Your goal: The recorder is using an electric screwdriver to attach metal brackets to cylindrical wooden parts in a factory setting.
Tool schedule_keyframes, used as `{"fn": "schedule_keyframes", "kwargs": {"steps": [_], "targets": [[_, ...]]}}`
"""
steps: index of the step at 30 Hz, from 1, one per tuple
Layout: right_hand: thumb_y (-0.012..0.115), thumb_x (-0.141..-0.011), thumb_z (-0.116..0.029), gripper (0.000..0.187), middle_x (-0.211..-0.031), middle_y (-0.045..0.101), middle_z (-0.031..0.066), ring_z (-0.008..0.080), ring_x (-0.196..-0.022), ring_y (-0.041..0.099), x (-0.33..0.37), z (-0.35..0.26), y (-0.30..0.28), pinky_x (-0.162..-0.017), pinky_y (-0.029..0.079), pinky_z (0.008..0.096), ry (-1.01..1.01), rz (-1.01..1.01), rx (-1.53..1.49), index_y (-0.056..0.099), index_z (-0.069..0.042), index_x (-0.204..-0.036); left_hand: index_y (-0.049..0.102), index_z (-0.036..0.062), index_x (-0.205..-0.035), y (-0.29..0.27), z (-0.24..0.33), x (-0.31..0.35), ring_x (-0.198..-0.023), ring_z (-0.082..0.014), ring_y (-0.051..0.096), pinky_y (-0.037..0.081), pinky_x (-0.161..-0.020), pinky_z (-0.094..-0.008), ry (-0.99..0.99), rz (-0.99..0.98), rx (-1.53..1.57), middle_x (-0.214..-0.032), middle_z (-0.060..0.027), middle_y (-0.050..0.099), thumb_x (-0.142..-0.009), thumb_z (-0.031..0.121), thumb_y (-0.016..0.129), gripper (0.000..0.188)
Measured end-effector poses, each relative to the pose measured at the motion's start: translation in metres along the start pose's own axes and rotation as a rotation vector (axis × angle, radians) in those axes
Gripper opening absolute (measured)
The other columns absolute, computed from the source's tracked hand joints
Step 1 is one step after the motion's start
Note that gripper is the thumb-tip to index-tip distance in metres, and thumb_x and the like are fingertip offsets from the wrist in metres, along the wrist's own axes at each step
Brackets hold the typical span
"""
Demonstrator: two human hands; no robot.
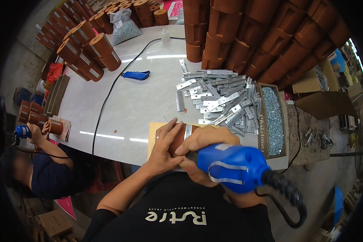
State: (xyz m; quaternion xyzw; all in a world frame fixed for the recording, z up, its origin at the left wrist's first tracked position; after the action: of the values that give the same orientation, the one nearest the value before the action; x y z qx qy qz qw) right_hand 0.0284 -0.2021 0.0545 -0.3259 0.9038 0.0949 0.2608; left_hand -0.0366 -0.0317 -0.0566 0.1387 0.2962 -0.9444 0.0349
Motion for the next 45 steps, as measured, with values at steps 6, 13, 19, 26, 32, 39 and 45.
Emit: {"fn": "schedule_keyframes", "kwargs": {"steps": [6,13,19,26,32,39,45], "targets": [[0.062,-0.094,-0.024,0.029,-0.088,0.061,0.0132,0.0193,-0.067,0.059,0.0,0.005,-0.024,-0.066,0.052,0.0368,-0.181,0.31,-0.403,0.046,-0.007,-0.109,0.025,0.0077,-0.152,-0.016,-0.017,-0.002,-0.134,-0.0454,0.03,0.029,-0.11,-0.0496,0.004,-0.245,-0.12,-0.15,-0.023,0.03,-0.06,0.036,0.089,0.115],[0.059,-0.092,-0.025,0.032,-0.087,0.06,0.0128,0.0205,-0.063,0.057,0.03,-0.021,-0.094,-0.065,0.051,0.0373,-0.214,0.778,-0.12,0.045,-0.006,-0.115,0.034,0.0105,-0.148,-0.028,0.022,-0.029,-0.12,-0.0421,0.04,0.035,-0.102,-0.0503,0.112,-0.316,-0.193,-0.129,-0.021,0.043,-0.059,0.028,0.088,0.106],[0.063,-0.09,-0.012,0.021,-0.085,0.063,0.0142,0.0186,-0.059,0.058,0.043,-0.028,-0.153,-0.058,0.05,0.0297,-0.329,1.135,0.354,0.053,0.002,-0.102,0.038,0.0109,-0.146,-0.027,0.035,-0.039,-0.112,-0.0398,0.043,0.038,-0.096,-0.0495,0.092,-0.407,-0.519,-0.122,-0.021,0.046,-0.061,0.039,0.088,0.102],[0.071,-0.086,-0.007,0.022,-0.087,0.065,0.0132,0.0169,-0.062,0.059,0.055,0.015,-0.189,-0.055,0.05,0.0269,-0.139,1.233,0.456,0.058,0.002,-0.1,0.057,-0.0008,-0.125,-0.046,-0.014,-0.12,-0.091,-0.0341,0.065,0.05,-0.081,-0.0413,-0.459,-0.333,-0.301,-0.097,-0.0214,0.068,-0.072,0.052,0.079,0.077],[0.069,-0.087,-0.007,0.022,-0.087,0.065,0.0147,0.0163,-0.061,0.058,0.056,0.007,-0.186,-0.054,0.05,0.0264,-0.21,1.282,0.43,0.056,0.004,-0.101,0.066,-0.0003,-0.098,0.0,-0.072,-0.14,-0.089,-0.0334,0.068,0.053,-0.076,-0.0411,-0.569,-0.228,-0.593,-0.092,-0.0195,0.07,-0.072,0.049,0.078,0.057],[0.066,-0.09,-0.014,0.025,-0.089,0.064,0.0154,0.0182,-0.061,0.058,0.075,-0.024,-0.201,-0.059,0.052,0.0285,-0.285,1.345,0.401,0.056,0.004,-0.103,0.066,-0.0021,-0.09,-0.008,-0.089,-0.139,-0.072,-0.0243,0.068,0.053,-0.066,-0.0344,-0.531,-0.116,-0.343,-0.084,-0.0187,0.07,-0.074,0.019,0.07,0.027],[0.066,-0.09,-0.015,0.025,-0.09,0.064,0.015,0.0185,-0.062,0.058,0.082,-0.023,-0.206,-0.061,0.051,0.0291,-0.265,1.411,0.323,0.058,0.005,-0.103,0.057,0.0,-0.112,-0.025,-0.05,-0.133,-0.061,-0.0156,0.06,0.048,-0.05,-0.0257,-0.658,-0.121,0.452,-0.089,-0.0166,0.068,-0.083,0.005,0.059,0.029]]}}
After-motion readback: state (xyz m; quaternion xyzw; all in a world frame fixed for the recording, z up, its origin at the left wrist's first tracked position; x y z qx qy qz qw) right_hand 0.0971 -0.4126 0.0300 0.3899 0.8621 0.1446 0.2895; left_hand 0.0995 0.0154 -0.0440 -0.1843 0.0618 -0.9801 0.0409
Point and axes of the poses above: each hand's wrist, its own x-axis away from the middle knuckle, its own y-axis out of the palm, z = x × y, the point moved 1 cm from there along -x, towards the middle knuckle
